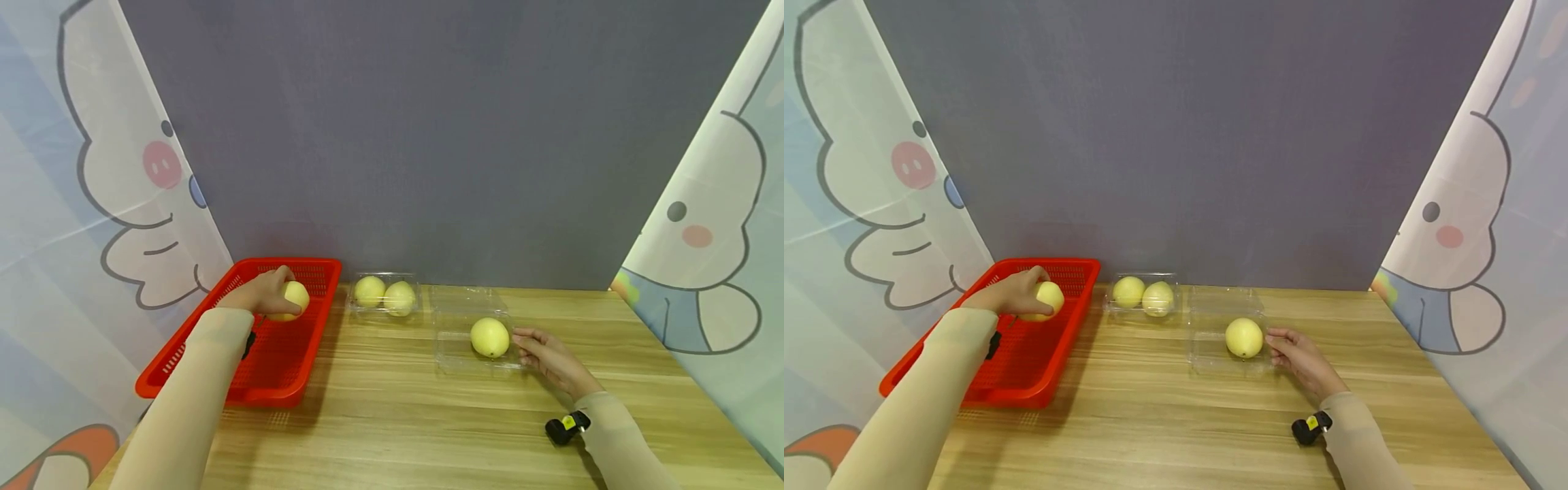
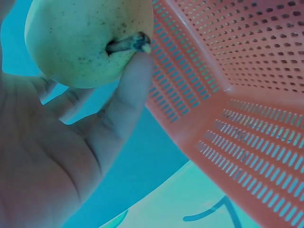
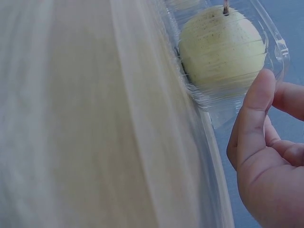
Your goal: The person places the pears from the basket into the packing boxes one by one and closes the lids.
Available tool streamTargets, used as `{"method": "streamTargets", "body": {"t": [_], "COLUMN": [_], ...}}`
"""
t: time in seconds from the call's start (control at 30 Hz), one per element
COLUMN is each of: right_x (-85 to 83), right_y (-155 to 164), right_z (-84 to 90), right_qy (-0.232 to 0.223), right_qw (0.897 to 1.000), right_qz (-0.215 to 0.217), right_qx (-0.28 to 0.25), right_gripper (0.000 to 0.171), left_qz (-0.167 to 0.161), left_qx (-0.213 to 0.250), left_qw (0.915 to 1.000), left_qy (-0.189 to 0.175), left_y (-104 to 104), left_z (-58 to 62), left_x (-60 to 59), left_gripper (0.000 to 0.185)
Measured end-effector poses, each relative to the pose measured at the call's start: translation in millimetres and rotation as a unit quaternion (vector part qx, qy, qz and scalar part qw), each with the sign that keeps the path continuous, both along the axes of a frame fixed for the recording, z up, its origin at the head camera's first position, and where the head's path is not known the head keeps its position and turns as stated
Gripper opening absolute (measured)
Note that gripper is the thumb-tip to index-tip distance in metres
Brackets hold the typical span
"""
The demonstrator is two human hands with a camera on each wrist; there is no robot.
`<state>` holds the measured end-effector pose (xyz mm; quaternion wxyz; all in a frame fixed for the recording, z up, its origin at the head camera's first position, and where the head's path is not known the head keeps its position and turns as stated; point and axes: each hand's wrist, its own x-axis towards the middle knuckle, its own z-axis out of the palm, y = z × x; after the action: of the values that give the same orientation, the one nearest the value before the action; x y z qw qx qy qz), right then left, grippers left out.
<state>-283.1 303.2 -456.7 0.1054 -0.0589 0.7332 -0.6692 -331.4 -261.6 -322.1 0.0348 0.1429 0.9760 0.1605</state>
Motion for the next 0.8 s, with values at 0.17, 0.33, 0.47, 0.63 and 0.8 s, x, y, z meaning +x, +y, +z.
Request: {"method": "streamTargets", "body": {"t": [0.17,0.33,0.47,0.63,0.8], "right_x": [-0.6,-0.5,-0.2,0.3,0.3], "right_y": [-0.1,0.0,-0.4,-0.6,-0.1], "right_z": [0.6,1.1,1.5,1.1,0.3], "right_qy": [-0.002,-0.003,-0.002,-0.001,-0.001], "right_qw": [1.0,1.0,1.0,1.0,1.0], "right_qz": [-0.002,-0.001,-0.001,-0.002,-0.003], "right_qx": [0.0,0.003,0.0,-0.002,-0.003], "right_gripper": [0.061,0.062,0.061,0.061,0.061], "left_qz": [0.002,0.002,-0.003,-0.015,-0.017], "left_qx": [0.0,-0.003,-0.009,-0.013,-0.014], "left_qw": [1.0,1.0,0.9997,0.999,0.9984], "left_qy": [0.001,0.009,0.022,0.039,0.052], "left_y": [3.9,4.0,4.1,7.2,11.2], "left_z": [6.7,6.5,5.6,8.6,12.1], "left_x": [4.7,5.4,3.9,5.0,7.9], "left_gripper": [0.061,0.062,0.063,0.063,0.063]}}
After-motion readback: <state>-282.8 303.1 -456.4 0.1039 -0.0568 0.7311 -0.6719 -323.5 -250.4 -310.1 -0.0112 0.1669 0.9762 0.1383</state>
